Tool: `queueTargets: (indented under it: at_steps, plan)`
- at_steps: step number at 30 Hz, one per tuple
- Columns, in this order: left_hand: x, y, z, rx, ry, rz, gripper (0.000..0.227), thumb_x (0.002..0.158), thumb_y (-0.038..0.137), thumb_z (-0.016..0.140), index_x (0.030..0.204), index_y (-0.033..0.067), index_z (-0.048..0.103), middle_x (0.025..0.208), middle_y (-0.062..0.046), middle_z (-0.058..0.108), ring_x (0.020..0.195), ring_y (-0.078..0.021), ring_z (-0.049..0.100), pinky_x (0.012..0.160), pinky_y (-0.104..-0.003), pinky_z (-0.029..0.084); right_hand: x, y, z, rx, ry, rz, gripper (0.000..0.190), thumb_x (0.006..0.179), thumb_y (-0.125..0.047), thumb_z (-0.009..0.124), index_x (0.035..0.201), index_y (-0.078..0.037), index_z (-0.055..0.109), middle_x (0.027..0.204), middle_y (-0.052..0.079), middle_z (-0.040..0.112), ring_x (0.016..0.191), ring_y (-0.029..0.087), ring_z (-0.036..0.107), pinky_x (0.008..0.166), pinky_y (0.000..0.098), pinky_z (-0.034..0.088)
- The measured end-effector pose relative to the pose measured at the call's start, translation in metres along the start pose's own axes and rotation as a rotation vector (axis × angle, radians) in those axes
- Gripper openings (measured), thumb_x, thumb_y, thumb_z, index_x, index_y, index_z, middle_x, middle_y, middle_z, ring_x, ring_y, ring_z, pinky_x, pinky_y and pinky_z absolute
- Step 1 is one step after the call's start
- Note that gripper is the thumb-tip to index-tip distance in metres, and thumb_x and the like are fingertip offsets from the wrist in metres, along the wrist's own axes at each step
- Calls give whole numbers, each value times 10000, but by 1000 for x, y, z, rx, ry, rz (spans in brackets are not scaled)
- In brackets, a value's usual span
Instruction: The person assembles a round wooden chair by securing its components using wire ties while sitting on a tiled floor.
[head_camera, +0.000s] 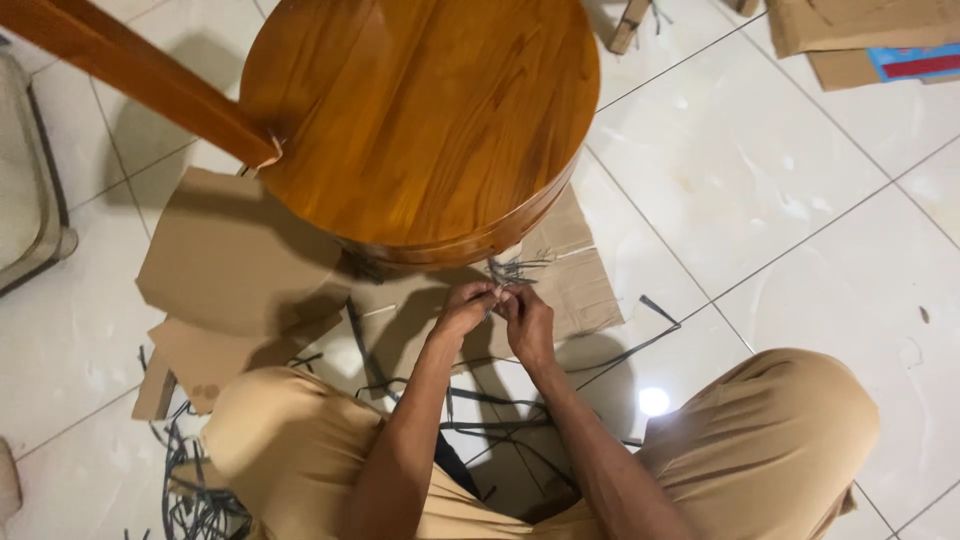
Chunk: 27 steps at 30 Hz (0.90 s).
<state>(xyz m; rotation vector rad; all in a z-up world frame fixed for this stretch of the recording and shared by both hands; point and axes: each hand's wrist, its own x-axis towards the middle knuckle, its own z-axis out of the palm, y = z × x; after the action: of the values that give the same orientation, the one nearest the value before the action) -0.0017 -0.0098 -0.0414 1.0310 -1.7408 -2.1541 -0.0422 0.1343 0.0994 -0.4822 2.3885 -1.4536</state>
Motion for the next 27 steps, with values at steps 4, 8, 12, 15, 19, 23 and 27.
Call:
queueTargets:
  at_steps: [4,8,12,15,19,23,27]
  plan:
    - [-2,0,-1,-37,9,-7,257,824,177,889,987,33,753,897,-120,740,822,-195,714,775,-361,585,13,23,0,-75,-97,-21,131,977,-221,631,933,-148,731,802,139,763,888,392,742,742,469,582]
    - [-12,3,-2,6,6,27,303,836,206,885,1060,45,759,909,-100,723,823,-183,680,777,-370,574,9,11,-10,-75,-139,-51,101,928,-181,654,973,-112,714,845,187,757,877,433,733,709,509,568]
    - [-3,-9,0,-11,41,79,279,850,200,861,1062,46,766,944,-100,727,884,-181,671,813,-363,565,5,-7,-13,-206,-118,-109,108,952,-156,592,986,-107,682,866,184,734,867,410,730,739,498,585]
    - [10,-30,0,-51,28,98,267,871,170,838,1069,16,748,937,-91,716,870,-175,656,794,-338,561,2,-10,-12,-225,-76,-103,136,991,-193,559,1012,-99,654,874,174,697,881,404,718,733,511,575]
    - [9,-38,-5,-70,20,102,198,878,166,812,1036,72,739,844,-41,733,697,-97,674,563,-190,516,3,4,-5,-166,33,-190,109,1012,-202,590,997,-103,634,823,151,644,839,386,707,711,471,565]
    - [1,-28,-6,-16,19,100,209,892,184,798,1039,42,756,858,-82,749,721,-122,697,572,-210,521,1,-7,-5,-159,79,-235,126,1023,-211,587,977,-96,612,811,135,623,831,355,702,718,424,571]
    - [-26,2,7,-30,90,-21,263,905,226,770,1068,21,749,843,-64,697,739,-126,672,591,-211,508,3,-6,-2,-114,111,-275,125,1025,-185,602,965,-78,627,803,135,617,829,358,693,740,410,566]
